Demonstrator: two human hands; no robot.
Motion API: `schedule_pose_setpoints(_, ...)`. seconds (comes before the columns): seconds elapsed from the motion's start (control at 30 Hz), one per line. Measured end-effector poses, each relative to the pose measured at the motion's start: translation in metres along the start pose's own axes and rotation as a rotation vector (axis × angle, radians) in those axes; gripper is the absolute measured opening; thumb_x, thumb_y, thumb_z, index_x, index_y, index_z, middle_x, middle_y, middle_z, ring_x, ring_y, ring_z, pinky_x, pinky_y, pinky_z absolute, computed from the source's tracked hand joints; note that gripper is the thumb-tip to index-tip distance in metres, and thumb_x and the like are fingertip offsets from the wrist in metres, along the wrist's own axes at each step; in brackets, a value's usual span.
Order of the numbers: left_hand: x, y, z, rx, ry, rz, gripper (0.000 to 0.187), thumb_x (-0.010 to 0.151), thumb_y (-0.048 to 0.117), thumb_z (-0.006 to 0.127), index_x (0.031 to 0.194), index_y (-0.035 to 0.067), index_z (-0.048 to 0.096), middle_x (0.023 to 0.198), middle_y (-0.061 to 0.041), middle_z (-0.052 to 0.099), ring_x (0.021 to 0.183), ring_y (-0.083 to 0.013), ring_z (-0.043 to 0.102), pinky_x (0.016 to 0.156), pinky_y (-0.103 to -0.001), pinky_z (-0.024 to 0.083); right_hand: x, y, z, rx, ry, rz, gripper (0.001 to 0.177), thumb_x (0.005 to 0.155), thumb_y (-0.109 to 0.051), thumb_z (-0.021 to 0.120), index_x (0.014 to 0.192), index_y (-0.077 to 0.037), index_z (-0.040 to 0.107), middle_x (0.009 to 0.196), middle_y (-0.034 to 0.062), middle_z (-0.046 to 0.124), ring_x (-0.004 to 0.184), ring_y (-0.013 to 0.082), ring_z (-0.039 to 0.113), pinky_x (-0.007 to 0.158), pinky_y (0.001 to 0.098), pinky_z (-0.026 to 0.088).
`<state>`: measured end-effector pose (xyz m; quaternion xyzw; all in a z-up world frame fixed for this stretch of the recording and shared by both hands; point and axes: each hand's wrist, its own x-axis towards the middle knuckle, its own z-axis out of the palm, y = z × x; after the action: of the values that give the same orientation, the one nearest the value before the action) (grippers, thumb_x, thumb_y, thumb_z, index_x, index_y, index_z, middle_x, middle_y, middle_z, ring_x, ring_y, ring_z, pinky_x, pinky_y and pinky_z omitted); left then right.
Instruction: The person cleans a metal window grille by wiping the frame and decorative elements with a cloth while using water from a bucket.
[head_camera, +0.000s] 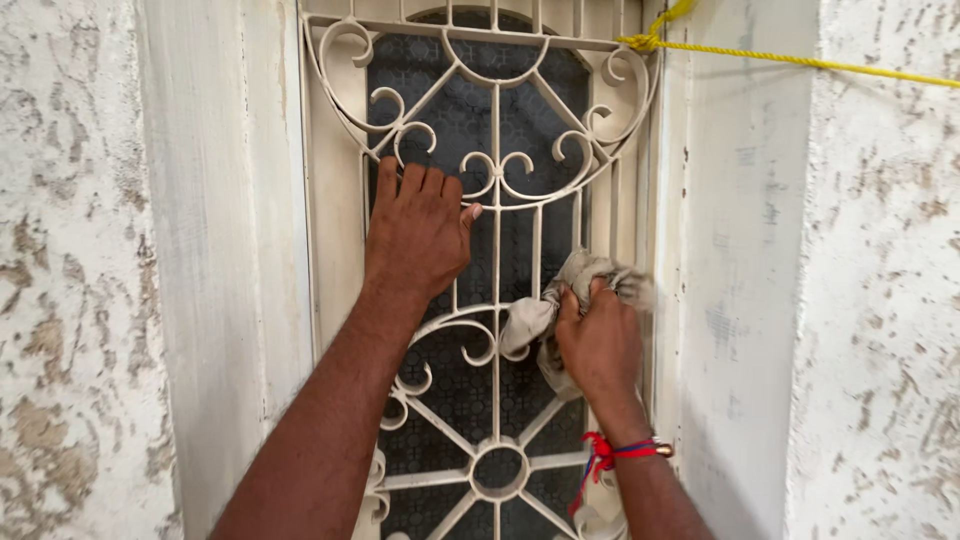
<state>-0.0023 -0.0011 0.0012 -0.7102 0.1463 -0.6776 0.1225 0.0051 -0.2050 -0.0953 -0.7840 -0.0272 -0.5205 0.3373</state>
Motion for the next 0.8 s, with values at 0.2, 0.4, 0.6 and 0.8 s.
schedule_pose_setpoints(0.2,0.006,-0.002,0.000,-0.048,-0.088,-0.032,0.041,0.102,0.042,0.053,0.106,0.007,0.073,0.111,-0.012,0.069,0.117,-0.0292,0.056,0.117,-0.055,0.026,-0.030,-0.014,-0.060,-0.198,-0.243,-0.120,0.030,0.083,-0.031,0.073,0.104,-0.010,0.074,0.072,0.0171,0.071,0.057,0.0291,0.070,0.057,0.0452,0.058)
schedule_pose_setpoints(0.4,0.011,-0.008,-0.008,-0.050,-0.243,-0.011,0.033,0.106,0.032,0.050,0.112,0.008,0.072,0.115,-0.011,0.069,0.121,-0.0286,0.055,0.119,-0.055,0.024,0.032,-0.056,-0.016,0.102,0.251,-0.289,0.040,0.096,-0.032,0.074,0.079,0.003,0.068,0.067,0.0245,0.066,0.058,0.0394,0.064,0.059,0.0518,0.051)
schedule_pose_setpoints(0.6,0.002,-0.019,-0.021,-0.069,-0.290,0.079,0.029,0.105,0.026,0.051,0.122,0.007,0.066,0.122,-0.011,0.066,0.125,-0.0277,0.052,0.120,-0.053,0.024,0.023,-0.059,0.046,0.430,0.478,-0.407,0.019,0.096,-0.011,0.060,0.103,0.005,0.065,0.089,0.0261,0.071,0.080,0.0451,0.071,0.071,0.0551,0.054)
schedule_pose_setpoints(0.8,-0.027,-0.019,-0.011,-0.169,0.042,0.052,0.054,0.102,0.038,0.052,0.147,0.008,0.050,0.157,-0.012,0.043,0.151,-0.0326,0.032,0.120,-0.067,0.006,0.015,-0.037,0.030,0.106,0.149,-0.182,0.023,0.094,-0.015,0.072,0.092,0.007,0.065,0.074,0.0318,0.067,0.072,0.0499,0.067,0.063,0.0573,0.053)
